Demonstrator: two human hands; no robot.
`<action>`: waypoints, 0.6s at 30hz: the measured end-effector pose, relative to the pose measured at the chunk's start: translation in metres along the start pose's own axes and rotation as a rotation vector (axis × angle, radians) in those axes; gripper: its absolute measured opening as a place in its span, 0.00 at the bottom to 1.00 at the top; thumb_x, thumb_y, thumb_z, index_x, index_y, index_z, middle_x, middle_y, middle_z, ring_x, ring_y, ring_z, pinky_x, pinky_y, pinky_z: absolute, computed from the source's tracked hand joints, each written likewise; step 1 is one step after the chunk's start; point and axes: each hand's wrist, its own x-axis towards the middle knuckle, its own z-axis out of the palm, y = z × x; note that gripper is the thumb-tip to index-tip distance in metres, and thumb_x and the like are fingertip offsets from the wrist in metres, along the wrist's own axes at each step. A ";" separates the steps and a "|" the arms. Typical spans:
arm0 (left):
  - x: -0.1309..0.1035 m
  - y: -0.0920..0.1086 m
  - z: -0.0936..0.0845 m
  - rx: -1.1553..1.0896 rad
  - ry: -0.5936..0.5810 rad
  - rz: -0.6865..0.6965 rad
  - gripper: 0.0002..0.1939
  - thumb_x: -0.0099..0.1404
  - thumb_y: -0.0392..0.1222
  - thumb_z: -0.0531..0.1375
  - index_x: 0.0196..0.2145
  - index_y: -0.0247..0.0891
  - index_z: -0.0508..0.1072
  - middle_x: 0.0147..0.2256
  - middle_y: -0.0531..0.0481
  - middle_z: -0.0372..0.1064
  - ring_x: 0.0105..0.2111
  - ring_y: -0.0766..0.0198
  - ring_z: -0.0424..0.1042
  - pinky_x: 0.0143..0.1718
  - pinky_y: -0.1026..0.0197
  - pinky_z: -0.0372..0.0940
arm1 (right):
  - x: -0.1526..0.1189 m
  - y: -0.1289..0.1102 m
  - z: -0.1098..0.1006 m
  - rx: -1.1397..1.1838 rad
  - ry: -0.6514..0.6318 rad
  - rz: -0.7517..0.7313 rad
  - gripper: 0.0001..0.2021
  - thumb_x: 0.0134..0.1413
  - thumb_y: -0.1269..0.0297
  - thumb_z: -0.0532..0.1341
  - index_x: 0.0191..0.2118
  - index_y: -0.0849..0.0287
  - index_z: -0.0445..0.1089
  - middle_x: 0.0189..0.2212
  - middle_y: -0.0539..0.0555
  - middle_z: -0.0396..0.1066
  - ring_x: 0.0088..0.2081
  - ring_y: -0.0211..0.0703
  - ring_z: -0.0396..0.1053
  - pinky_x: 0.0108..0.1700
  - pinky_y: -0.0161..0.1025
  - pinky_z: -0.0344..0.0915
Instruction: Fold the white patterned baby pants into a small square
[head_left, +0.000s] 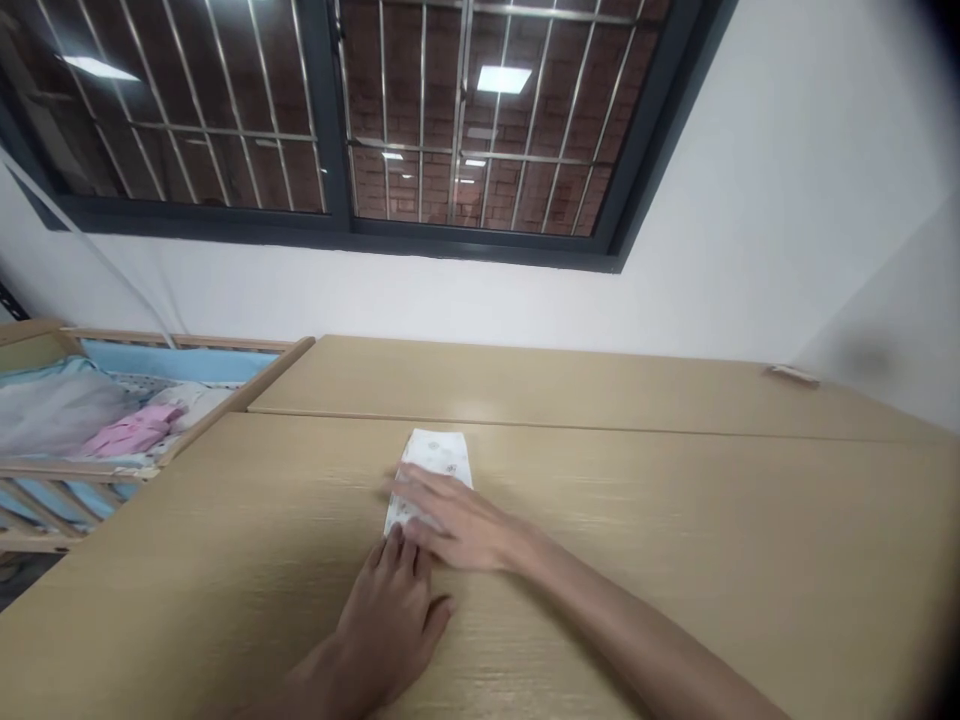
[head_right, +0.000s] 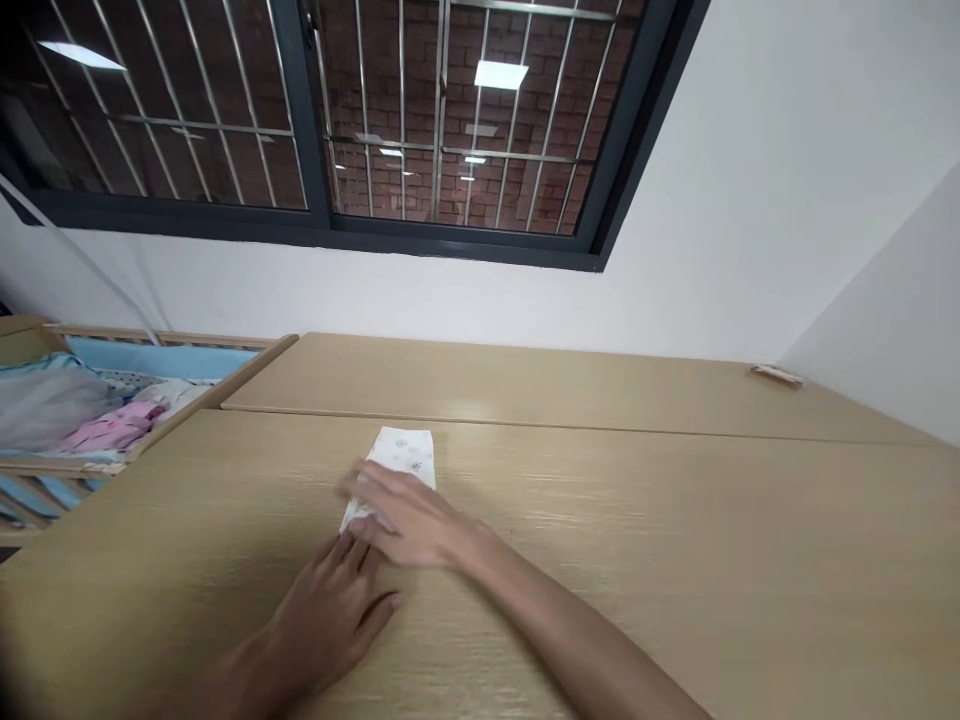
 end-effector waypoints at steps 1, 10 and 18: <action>-0.002 0.001 0.001 -0.012 -0.012 0.023 0.23 0.69 0.48 0.56 0.57 0.35 0.73 0.56 0.34 0.71 0.57 0.39 0.68 0.59 0.37 0.63 | -0.001 -0.007 0.004 0.025 -0.062 -0.037 0.27 0.72 0.52 0.51 0.72 0.46 0.51 0.73 0.52 0.44 0.73 0.50 0.44 0.71 0.49 0.47; 0.005 -0.007 -0.006 0.045 -0.117 0.030 0.28 0.71 0.49 0.53 0.58 0.22 0.71 0.56 0.25 0.69 0.57 0.35 0.69 0.57 0.37 0.65 | 0.012 0.040 0.027 -0.055 -0.179 0.065 0.28 0.73 0.48 0.47 0.73 0.47 0.49 0.73 0.50 0.42 0.74 0.48 0.38 0.74 0.52 0.36; 0.003 -0.009 0.004 0.050 -0.100 0.017 0.30 0.72 0.49 0.51 0.60 0.20 0.67 0.61 0.23 0.62 0.61 0.34 0.64 0.59 0.38 0.63 | 0.040 0.093 0.004 -0.212 -0.161 0.108 0.33 0.72 0.44 0.44 0.74 0.54 0.45 0.74 0.53 0.36 0.74 0.48 0.34 0.74 0.50 0.32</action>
